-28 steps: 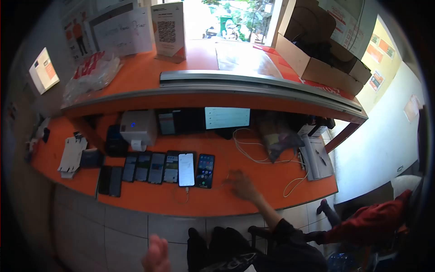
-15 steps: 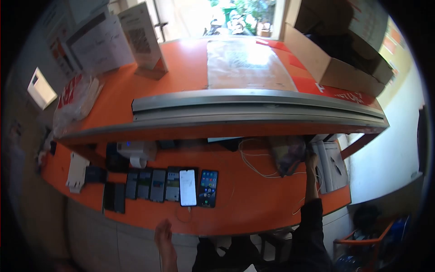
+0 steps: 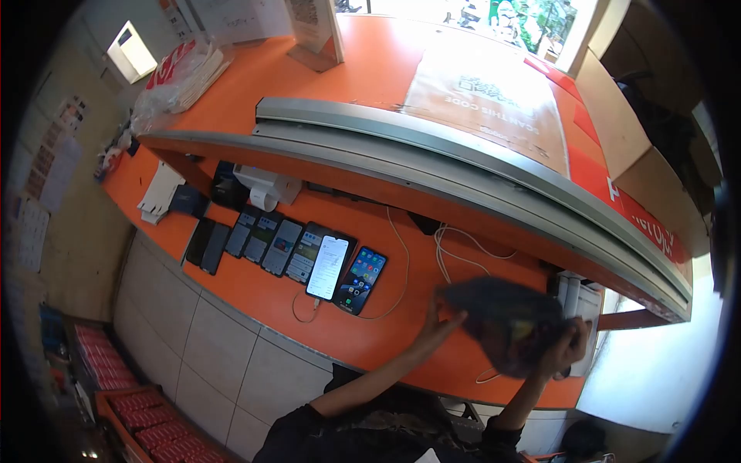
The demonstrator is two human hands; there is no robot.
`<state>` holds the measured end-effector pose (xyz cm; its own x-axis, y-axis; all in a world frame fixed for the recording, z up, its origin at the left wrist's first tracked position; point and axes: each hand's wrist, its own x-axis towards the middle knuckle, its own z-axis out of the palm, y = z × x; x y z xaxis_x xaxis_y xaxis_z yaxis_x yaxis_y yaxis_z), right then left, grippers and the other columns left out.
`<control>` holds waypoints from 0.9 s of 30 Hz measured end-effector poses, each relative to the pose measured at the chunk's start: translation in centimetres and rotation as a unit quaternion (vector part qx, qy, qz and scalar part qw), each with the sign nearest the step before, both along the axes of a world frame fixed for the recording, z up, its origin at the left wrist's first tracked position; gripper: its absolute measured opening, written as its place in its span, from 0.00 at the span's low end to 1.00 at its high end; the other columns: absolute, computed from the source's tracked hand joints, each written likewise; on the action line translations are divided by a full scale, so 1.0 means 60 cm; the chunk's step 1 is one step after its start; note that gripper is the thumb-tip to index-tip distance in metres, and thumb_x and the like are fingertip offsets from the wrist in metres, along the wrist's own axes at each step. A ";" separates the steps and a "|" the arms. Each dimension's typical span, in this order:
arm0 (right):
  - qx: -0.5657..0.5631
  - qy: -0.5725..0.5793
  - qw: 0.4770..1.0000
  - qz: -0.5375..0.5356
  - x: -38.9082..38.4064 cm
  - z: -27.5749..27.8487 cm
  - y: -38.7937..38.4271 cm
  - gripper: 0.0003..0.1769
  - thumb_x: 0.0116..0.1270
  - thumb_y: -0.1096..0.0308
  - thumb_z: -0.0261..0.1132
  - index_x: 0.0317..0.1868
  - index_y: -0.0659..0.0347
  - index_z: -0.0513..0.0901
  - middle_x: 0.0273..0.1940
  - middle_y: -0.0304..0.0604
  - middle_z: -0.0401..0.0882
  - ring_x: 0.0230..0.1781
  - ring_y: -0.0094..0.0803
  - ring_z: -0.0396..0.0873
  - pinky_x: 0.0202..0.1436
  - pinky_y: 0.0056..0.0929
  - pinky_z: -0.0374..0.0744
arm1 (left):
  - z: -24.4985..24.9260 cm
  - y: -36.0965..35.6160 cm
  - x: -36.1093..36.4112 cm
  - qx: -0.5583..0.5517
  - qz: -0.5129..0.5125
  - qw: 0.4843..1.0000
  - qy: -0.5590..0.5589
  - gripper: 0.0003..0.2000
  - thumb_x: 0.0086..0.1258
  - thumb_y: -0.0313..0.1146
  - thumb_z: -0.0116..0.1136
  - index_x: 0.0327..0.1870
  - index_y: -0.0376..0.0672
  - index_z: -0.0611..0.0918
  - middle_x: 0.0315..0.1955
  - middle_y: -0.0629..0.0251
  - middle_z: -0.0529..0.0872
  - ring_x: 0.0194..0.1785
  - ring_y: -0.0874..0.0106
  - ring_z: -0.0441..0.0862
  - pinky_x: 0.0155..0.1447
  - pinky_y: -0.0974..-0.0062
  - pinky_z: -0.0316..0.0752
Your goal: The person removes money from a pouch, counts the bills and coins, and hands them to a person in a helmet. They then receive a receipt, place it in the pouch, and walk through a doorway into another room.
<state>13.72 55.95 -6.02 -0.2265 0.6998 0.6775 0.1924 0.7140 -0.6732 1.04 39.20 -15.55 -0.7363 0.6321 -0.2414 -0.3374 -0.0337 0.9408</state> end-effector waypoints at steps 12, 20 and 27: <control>-0.264 -0.334 0.805 0.412 -0.039 -0.061 -0.060 0.11 0.61 0.64 0.62 0.28 0.64 0.76 0.24 0.38 0.73 0.21 0.21 0.71 0.23 0.21 0.68 | -0.006 -0.223 0.057 -0.028 0.159 0.987 0.018 0.06 0.68 0.25 0.48 0.36 0.42 0.63 0.25 0.72 0.63 0.30 0.83 0.62 0.33 0.80 0.60; 0.085 -0.549 0.703 0.444 -0.594 -0.098 -0.281 0.24 0.63 0.69 0.56 0.61 0.49 0.70 0.38 0.54 0.80 0.34 0.46 0.79 0.37 0.41 0.77 | -0.039 -0.285 0.025 0.041 0.156 0.983 -0.088 0.08 0.66 0.23 0.47 0.31 0.45 0.62 0.26 0.74 0.62 0.29 0.85 0.59 0.33 0.83 0.58; 0.215 -0.465 0.805 0.298 -0.820 -0.345 -0.273 0.30 0.66 0.66 0.52 0.68 0.40 0.55 0.29 0.52 0.81 0.30 0.48 0.81 0.33 0.45 0.80 | -0.041 -0.325 -0.024 0.082 0.024 0.989 -0.119 0.07 0.65 0.25 0.50 0.32 0.42 0.65 0.27 0.71 0.65 0.32 0.83 0.62 0.36 0.83 0.60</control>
<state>-35.48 39.55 -26.73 -0.9848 0.0247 0.1717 0.0072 0.9948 -0.1019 -0.43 19.69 -18.01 -0.7004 0.6434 -0.3089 -0.5434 -0.2002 0.8152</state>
